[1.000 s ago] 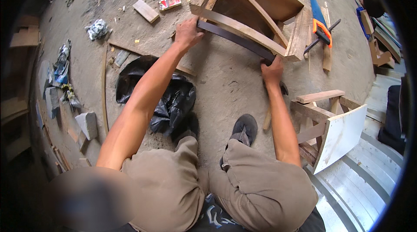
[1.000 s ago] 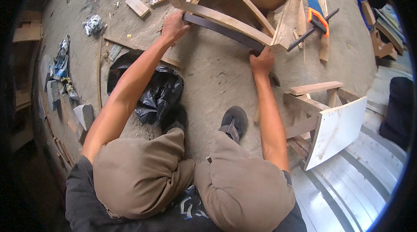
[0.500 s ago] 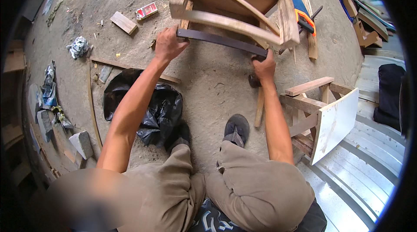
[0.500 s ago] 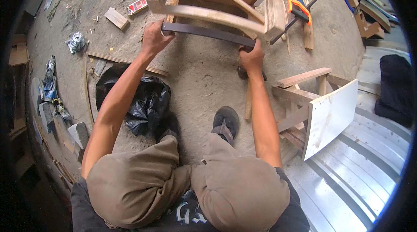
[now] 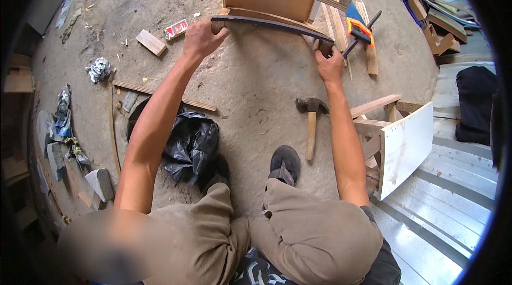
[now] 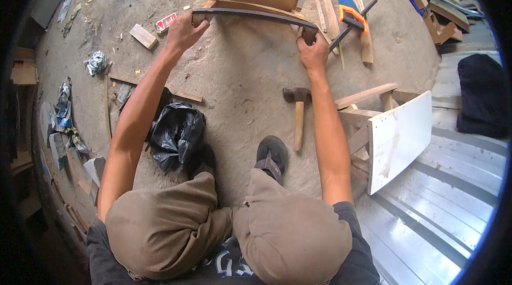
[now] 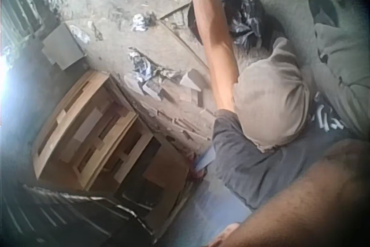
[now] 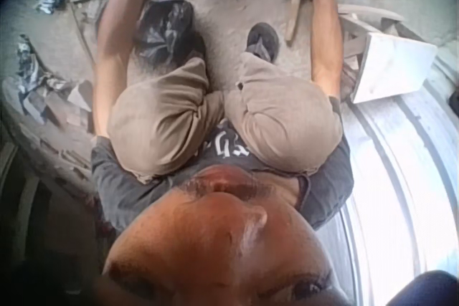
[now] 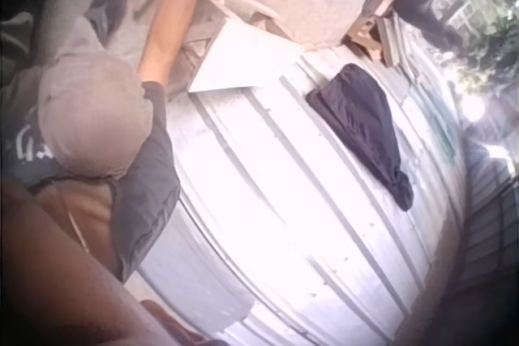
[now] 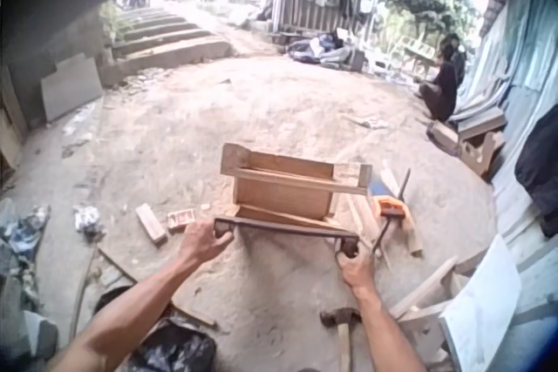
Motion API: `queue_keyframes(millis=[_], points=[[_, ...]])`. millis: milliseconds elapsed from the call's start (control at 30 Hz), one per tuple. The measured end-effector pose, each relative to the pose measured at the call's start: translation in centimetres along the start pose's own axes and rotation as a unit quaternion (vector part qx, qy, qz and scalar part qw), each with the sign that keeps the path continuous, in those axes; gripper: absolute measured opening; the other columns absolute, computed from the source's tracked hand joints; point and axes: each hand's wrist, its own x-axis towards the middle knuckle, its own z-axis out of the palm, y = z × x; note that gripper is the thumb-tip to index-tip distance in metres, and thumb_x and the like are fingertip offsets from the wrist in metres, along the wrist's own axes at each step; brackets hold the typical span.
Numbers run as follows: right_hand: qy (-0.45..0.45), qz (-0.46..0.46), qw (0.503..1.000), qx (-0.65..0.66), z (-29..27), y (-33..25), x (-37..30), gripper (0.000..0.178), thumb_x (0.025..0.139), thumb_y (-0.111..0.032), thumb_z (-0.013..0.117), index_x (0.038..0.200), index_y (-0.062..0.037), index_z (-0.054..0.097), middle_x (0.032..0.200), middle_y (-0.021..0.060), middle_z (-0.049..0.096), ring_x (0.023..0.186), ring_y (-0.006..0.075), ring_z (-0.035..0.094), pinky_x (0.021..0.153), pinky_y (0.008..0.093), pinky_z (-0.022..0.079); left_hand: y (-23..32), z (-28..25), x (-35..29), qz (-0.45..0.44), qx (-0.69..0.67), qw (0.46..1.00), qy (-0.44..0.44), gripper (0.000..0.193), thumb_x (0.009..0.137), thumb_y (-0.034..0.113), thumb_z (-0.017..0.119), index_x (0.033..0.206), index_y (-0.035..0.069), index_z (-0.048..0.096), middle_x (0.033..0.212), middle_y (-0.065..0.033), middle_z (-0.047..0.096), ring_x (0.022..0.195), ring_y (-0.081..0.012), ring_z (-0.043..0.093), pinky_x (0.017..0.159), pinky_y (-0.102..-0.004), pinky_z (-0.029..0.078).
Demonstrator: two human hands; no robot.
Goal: The person assembles a small wooden stool by hammering nails into the frame to secure the legs and crossbars. They then use a hand saw to cut a thin wooden strip to size and fit it into the structure.
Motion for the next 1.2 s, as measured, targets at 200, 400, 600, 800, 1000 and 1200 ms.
queue_keyframes(millis=[200, 400, 600, 800, 1000, 1200], points=[[0.063, 0.014, 0.998, -0.021, 0.9, -2.2, 2.2, 0.04, 0.077, -0.028, 0.071, 0.102, 0.0017, 0.064, 0.094, 0.0255, 0.07, 0.089, 0.0423, 0.068, 0.082, 0.0476, 0.052, 1.4, -1.5, 2.7, -0.064, -0.022, 0.997, -0.042, 0.052, 0.085, 0.044, 0.069, 0.104, -0.004, 0.062, 0.09, -0.0272, 0.07, 0.089, -0.0399, 0.071, 0.08, -0.0496, 0.054], [0.004, -0.026, 0.996, -0.081, 0.4, -1.4, 4.4, 0.051, 0.077, -0.032, 0.074, 0.107, 0.0047, 0.054, 0.099, 0.032, 0.067, 0.097, 0.0469, 0.066, 0.086, 0.0504, 0.051, 2.0, -1.8, 4.0, -0.069, -0.006, 0.997, -0.035, 0.057, 0.086, 0.043, 0.069, 0.116, -0.004, 0.056, 0.093, -0.028, 0.071, 0.092, -0.0426, 0.071, 0.084, -0.0496, 0.054], [-0.016, -0.012, 0.997, -0.073, 0.7, -1.2, 4.4, 0.052, 0.08, -0.032, 0.074, 0.112, 0.0024, 0.051, 0.101, 0.0328, 0.067, 0.1, 0.0491, 0.065, 0.086, 0.051, 0.052, 1.6, -1.1, 4.7, -0.067, -0.041, 0.997, -0.028, 0.058, 0.084, 0.043, 0.071, 0.115, -0.005, 0.056, 0.095, -0.029, 0.071, 0.093, -0.0424, 0.071, 0.085, -0.0491, 0.054], [-0.017, 0.029, 0.994, -0.1, 0.2, -1.0, 3.8, 0.053, 0.075, -0.028, 0.075, 0.111, 0.0028, 0.051, 0.101, 0.0342, 0.067, 0.1, 0.0488, 0.065, 0.087, 0.0517, 0.052, 0.6, -0.1, 3.3, -0.097, -0.082, 0.989, -0.08, 0.061, 0.08, 0.037, 0.074, 0.119, -0.004, 0.052, 0.099, -0.0306, 0.069, 0.098, -0.0446, 0.069, 0.088, -0.0486, 0.053], [0.011, 0.08, 0.992, -0.096, 1.0, -0.4, 3.6, 0.057, 0.076, -0.034, 0.076, 0.113, 0.0035, 0.055, 0.101, 0.0327, 0.067, 0.099, 0.0478, 0.066, 0.087, 0.0506, 0.052, 1.0, 0.7, 1.9, -0.088, -0.063, 0.992, -0.061, 0.056, 0.082, 0.031, 0.069, 0.125, 0.001, 0.049, 0.101, -0.0298, 0.069, 0.102, -0.0453, 0.067, 0.089, -0.0485, 0.051], [-0.036, -0.002, 0.998, -0.059, 0.6, 0.4, 4.1, 0.043, 0.078, -0.034, 0.074, 0.1, 0.0012, 0.065, 0.097, 0.0267, 0.071, 0.097, 0.0423, 0.068, 0.084, 0.0476, 0.053, 1.5, 0.5, 1.4, -0.085, -0.122, 0.988, -0.028, 0.051, 0.08, 0.024, 0.064, 0.124, 0.002, 0.052, 0.103, -0.0289, 0.068, 0.101, -0.0457, 0.066, 0.089, -0.0486, 0.05]])
